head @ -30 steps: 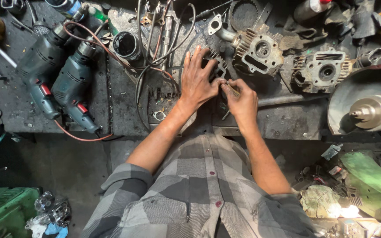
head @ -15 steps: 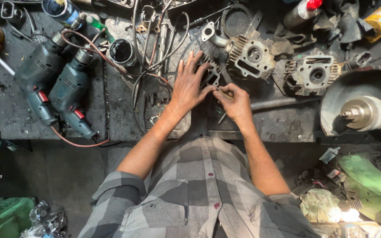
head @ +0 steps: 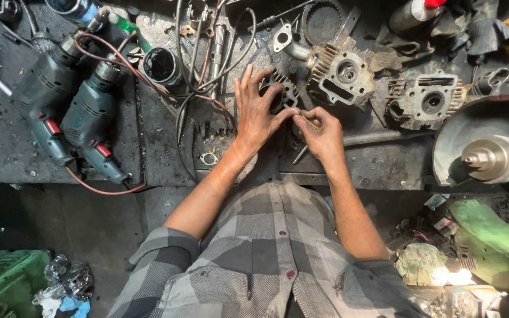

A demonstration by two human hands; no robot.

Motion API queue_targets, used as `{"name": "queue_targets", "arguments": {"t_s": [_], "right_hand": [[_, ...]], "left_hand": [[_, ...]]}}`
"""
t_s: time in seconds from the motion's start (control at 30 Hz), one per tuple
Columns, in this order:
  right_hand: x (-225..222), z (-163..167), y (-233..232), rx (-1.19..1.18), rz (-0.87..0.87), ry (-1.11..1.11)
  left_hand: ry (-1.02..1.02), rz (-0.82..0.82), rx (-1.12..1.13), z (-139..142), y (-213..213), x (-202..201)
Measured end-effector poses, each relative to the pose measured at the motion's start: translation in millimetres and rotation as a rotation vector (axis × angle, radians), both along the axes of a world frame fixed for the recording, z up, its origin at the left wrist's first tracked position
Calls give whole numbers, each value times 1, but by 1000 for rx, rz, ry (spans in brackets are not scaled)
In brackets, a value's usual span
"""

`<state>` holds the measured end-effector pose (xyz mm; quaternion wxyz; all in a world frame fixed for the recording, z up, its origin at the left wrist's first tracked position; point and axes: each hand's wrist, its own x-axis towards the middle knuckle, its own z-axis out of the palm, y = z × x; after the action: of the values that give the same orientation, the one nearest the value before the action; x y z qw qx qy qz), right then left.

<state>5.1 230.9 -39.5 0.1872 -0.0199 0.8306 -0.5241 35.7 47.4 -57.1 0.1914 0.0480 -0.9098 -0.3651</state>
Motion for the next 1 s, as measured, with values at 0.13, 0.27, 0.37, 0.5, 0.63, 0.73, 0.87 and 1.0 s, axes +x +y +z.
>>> {"name": "queue_targets", "arguments": {"t_s": [0.13,0.27,0.37,0.5,0.63,0.73,0.87,1.0], "right_hand": [[1,9,-2,155,-7,63],[1,19,-3,217,-11,86],[1,24,-5,312,-16,116],[2,28,-5,312,-17,175],[6,28,-2,312,-8,214],[11,23,2,264,-3,259],[14,8,9,185,10,278],[9,-11,14,-66,92,132]], "left_hand": [[7,23,10,-3,3,-2],[16,61,26,-4,6,-1],[42,94,22,-3,10,0],[66,143,28,-1,14,1],[84,152,28,2,16,4],[86,169,27,7,19,9],[89,145,-21,16,19,12],[-14,32,-7,20,12,19]]}}
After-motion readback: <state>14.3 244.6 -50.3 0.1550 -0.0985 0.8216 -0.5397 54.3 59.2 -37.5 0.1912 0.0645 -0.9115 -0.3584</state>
